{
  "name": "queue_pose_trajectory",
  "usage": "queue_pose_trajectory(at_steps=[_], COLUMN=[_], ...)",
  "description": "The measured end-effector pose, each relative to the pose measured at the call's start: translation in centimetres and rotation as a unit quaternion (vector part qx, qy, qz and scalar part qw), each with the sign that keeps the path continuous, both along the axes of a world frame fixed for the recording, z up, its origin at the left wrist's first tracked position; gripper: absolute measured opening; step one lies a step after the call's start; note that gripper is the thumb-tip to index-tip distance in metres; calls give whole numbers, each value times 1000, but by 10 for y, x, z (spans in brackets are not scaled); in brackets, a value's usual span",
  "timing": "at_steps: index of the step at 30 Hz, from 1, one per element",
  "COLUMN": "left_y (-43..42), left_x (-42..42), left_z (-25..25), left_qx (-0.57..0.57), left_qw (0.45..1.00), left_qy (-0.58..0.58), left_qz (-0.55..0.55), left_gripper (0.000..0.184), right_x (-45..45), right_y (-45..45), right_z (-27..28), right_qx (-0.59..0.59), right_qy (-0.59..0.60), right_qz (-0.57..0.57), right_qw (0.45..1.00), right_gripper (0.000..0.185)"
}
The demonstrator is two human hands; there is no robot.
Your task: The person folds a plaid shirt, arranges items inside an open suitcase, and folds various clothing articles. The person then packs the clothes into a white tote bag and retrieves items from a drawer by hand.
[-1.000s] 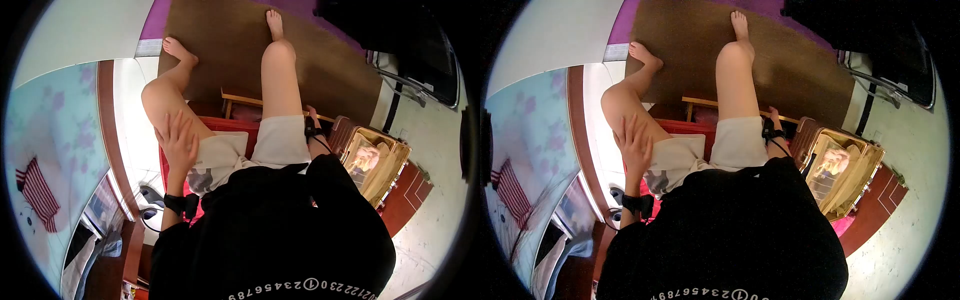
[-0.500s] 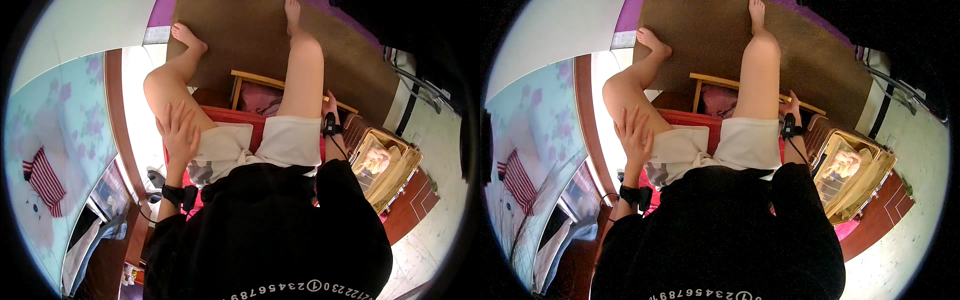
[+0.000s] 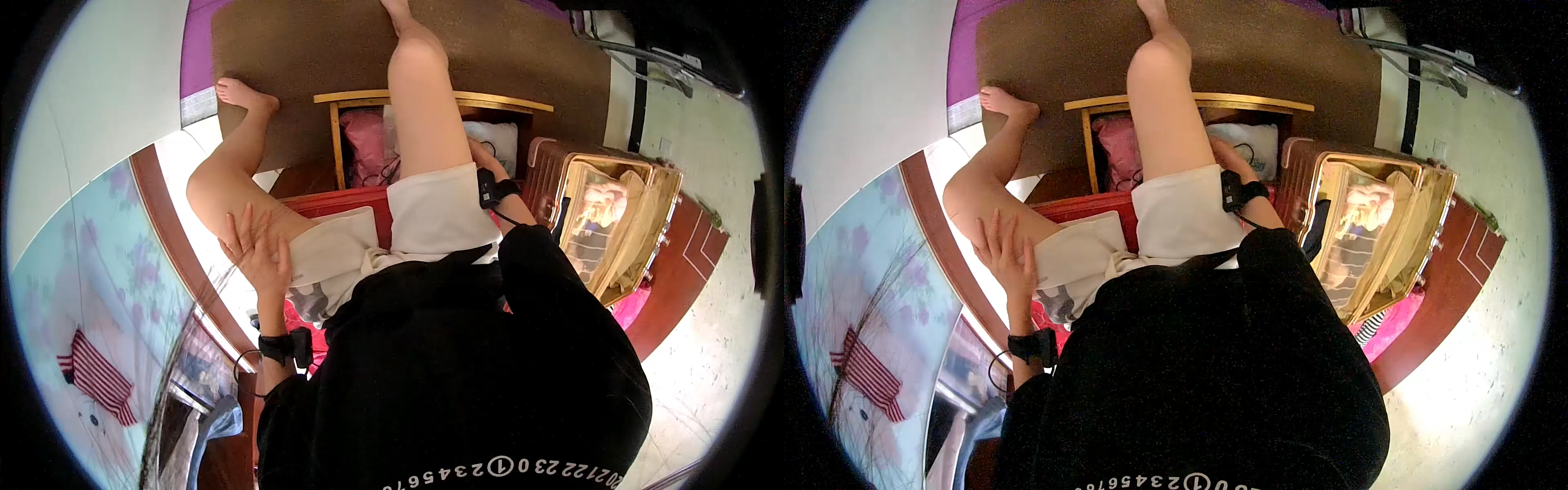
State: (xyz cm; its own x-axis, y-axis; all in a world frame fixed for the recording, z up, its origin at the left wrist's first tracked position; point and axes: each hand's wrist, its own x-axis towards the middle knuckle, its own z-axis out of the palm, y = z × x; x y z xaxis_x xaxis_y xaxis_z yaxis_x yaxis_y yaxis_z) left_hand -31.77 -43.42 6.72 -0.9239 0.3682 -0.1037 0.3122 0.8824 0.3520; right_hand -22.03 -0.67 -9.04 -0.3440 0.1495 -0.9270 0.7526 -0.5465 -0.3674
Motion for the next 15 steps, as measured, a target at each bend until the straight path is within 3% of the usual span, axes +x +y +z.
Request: queue_pose_trajectory(at_steps=[2,5,7,9,10,11,13,15], left_y=[6,20,42,83,101,118,148,173], left_x=[-3,-8,-16,-32,-36,-36,-32,-31], left_z=[6,2,-11,-23,-38,-60,-107,-148], left_qx=[-42,-22,22,71,91,115,64,34], left_qw=[999,996,991,983,970,967,959,949], left_qy=[-3,-69,-116,-126,-184,-165,-197,-237], left_qz=[-18,-43,-61,-111,-127,-155,-196,-204], left_gripper=[37,35,33,31,28,24,21,26], right_x=[4,18,-15,-20,-29,-38,-49,-52], right_y=[-6,17,17,28,29,28,21,14], right_z=[8,-17,39,61,83,107,137,153], right_qx=[26,-6,184,302,338,374,455,436], right_qy=[37,74,27,96,139,182,240,245], right_qz=[57,-25,62,88,121,154,142,130], right_qw=[997,997,981,944,923,896,846,856], right_gripper=[43,48,48,43,39,35,32,32])
